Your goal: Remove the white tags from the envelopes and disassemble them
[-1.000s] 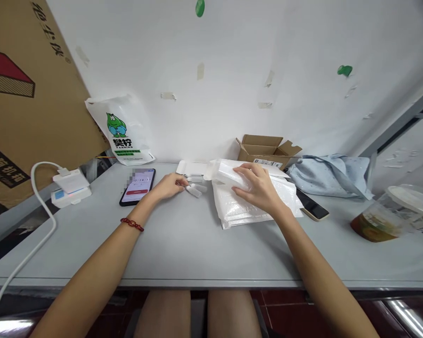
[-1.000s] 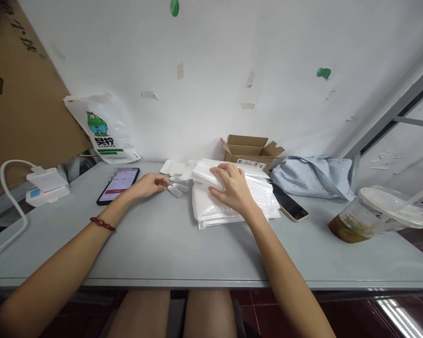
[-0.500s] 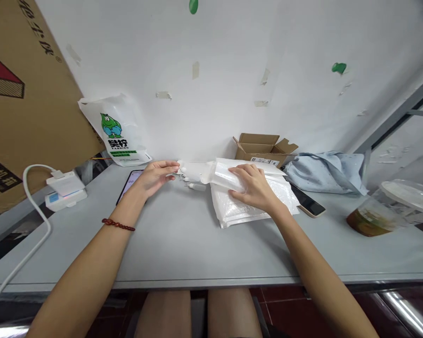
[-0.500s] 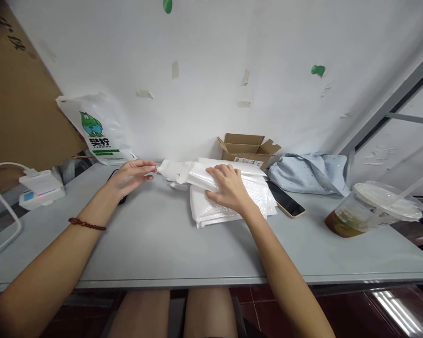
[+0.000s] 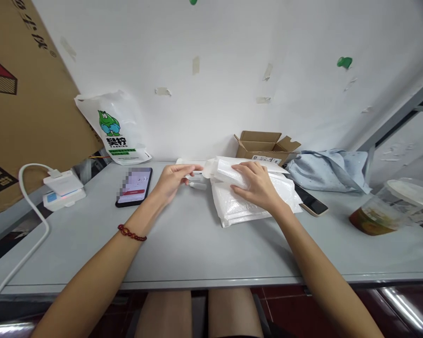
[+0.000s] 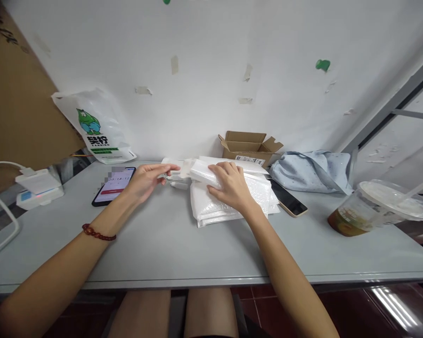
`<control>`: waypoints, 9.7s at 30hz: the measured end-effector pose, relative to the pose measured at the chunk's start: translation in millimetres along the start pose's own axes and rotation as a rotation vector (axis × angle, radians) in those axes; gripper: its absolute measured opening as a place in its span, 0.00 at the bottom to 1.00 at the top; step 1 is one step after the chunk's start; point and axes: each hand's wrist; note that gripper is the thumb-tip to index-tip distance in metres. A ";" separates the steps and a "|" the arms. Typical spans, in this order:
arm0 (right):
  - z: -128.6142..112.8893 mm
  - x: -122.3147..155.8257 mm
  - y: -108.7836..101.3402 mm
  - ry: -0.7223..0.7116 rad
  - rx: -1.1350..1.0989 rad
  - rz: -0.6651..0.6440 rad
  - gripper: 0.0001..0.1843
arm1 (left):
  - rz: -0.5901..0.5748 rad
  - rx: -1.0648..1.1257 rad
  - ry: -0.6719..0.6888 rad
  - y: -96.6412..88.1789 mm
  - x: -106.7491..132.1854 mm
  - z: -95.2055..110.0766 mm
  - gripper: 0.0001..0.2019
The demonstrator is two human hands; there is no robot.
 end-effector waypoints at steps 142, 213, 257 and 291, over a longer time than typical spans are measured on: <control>-36.5 3.8 -6.4 -0.118 0.500 0.527 0.11 | 0.216 -0.365 0.659 52.9 31.4 -1.0 0.07; -43.5 11.2 9.0 -0.539 0.270 0.620 0.20 | 0.656 0.495 0.074 16.4 -9.0 -7.7 0.10; -39.5 6.0 1.3 -0.097 0.180 -0.015 0.37 | -0.208 -0.019 -0.127 26.7 11.9 -4.1 0.14; -22.5 2.6 -0.3 0.045 0.101 0.192 0.20 | 0.174 -0.919 0.052 -37.1 -23.6 -49.9 0.12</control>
Point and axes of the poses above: each hand's wrist, its own x-axis away from the middle knuckle, its own y-axis out of the palm, z = x × y, and after that the axes turned 3 degrees about -z, right-handed
